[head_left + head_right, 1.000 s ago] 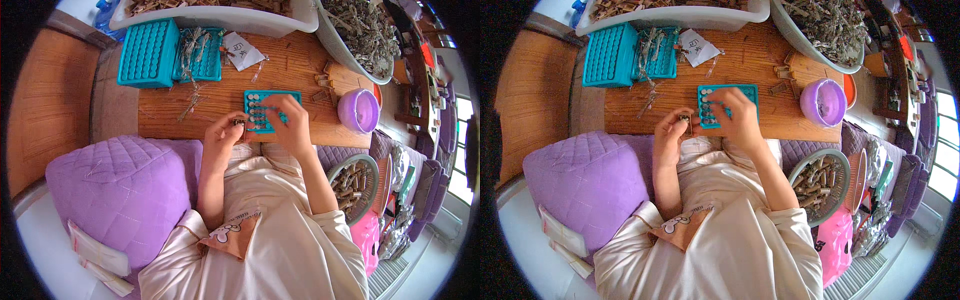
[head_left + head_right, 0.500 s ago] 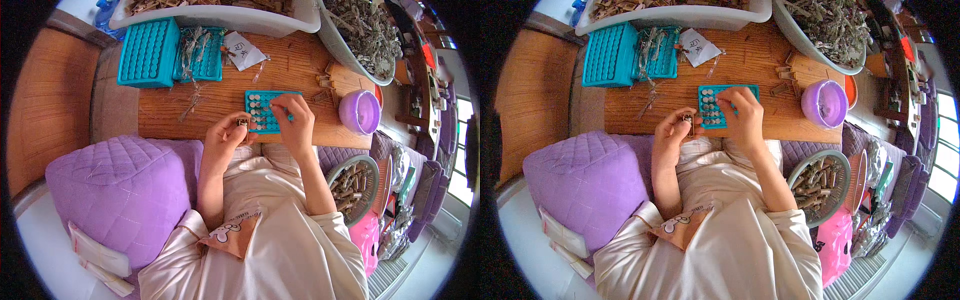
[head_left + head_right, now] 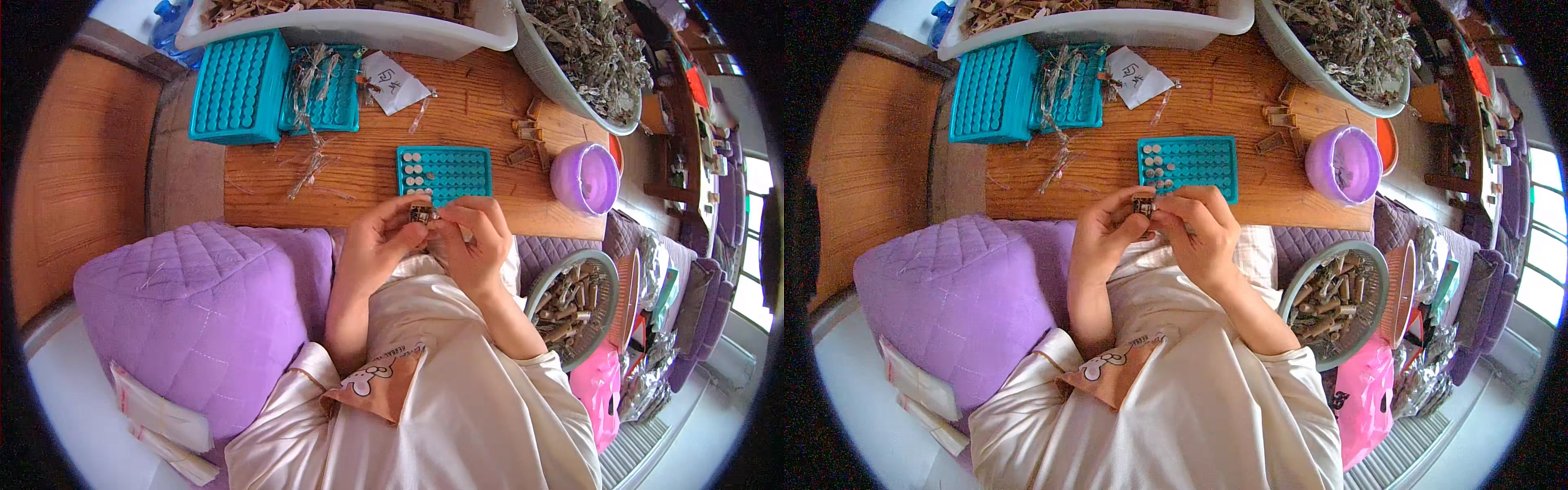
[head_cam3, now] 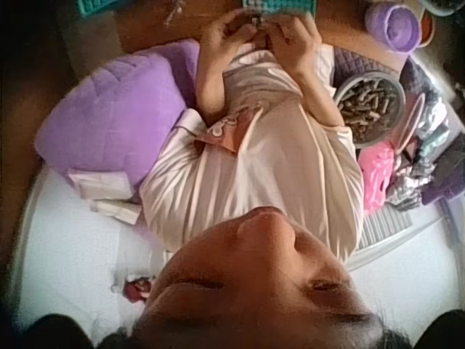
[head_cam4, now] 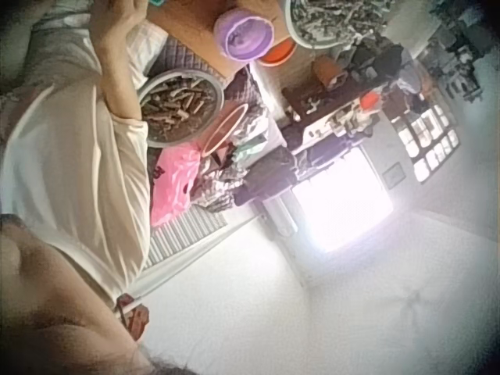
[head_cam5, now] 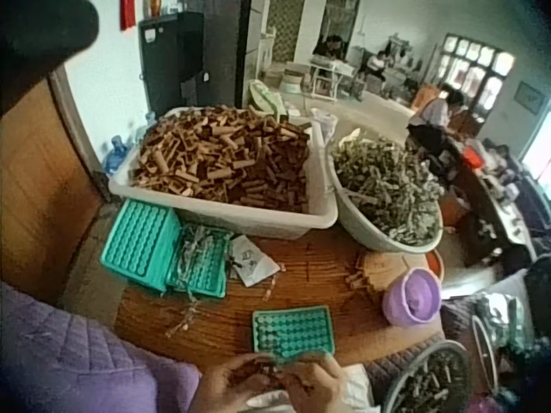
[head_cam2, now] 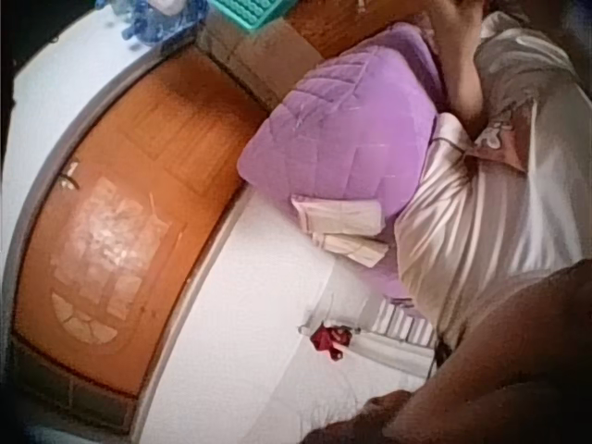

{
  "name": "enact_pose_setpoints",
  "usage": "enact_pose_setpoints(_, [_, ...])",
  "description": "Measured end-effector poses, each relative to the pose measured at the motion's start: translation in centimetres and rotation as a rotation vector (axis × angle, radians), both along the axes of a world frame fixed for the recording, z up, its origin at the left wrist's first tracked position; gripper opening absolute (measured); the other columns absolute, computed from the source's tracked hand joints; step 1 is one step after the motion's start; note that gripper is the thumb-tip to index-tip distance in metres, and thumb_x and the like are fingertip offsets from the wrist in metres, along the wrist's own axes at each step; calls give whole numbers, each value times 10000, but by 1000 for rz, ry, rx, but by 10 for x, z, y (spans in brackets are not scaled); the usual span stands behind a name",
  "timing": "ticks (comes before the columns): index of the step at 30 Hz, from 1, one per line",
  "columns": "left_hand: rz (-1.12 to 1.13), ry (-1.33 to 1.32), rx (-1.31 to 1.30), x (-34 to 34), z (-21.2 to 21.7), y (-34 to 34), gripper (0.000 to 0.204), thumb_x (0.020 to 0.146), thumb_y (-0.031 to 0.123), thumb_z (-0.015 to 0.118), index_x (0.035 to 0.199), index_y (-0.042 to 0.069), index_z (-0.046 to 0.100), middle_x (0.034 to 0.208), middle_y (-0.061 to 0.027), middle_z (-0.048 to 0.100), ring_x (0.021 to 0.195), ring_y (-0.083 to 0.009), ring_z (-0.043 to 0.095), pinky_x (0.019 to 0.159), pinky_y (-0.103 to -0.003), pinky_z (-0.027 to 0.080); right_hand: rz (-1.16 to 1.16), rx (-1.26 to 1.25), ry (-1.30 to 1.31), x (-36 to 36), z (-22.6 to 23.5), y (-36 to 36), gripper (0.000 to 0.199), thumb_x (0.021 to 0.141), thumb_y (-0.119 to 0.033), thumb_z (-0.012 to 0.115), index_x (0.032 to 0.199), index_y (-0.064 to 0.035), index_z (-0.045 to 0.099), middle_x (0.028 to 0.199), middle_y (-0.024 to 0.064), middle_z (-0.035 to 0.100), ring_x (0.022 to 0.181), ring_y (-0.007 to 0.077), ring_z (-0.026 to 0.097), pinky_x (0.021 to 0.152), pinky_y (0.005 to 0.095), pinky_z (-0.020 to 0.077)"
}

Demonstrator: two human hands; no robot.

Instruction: The person assembles wood chips into capsules by hand, placing the filled capsules into plastic bins.

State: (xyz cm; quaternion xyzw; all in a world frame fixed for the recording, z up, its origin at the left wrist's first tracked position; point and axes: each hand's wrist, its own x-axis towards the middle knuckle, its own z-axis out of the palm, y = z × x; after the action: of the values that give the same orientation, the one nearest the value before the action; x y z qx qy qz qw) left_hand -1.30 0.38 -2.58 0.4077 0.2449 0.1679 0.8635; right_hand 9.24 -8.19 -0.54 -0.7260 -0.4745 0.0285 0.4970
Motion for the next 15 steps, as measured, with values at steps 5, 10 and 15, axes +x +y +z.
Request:
enact_pose_setpoints(5, [-55,51,79,3,2,-3,293,783,75,540,1048,-30,475,873,-52,564,734,-74,536,636,-195,455,47,-26,-16,4,0,-5,147,628,8,634,755,-32,573,760,91,541,672,209,550,552,272,455])
enact_pose_setpoints(10, [-166,139,325,4,-4,-9,313,759,78,549,1048,-20,483,771,-116,579,665,-114,554,588,-229,439,283,-434,221,26,18,-10,140,621,9,612,731,-18,528,742,76,504,670,180,514,583,264,418])
enact_pose_setpoints(15, [-230,91,666,17,15,-20,329,719,80,564,1032,2,498,683,-181,527,597,-172,538,578,-263,419,423,-719,342,59,38,-20,261,619,-19,602,838,-35,459,739,58,470,711,157,481,588,257,400])
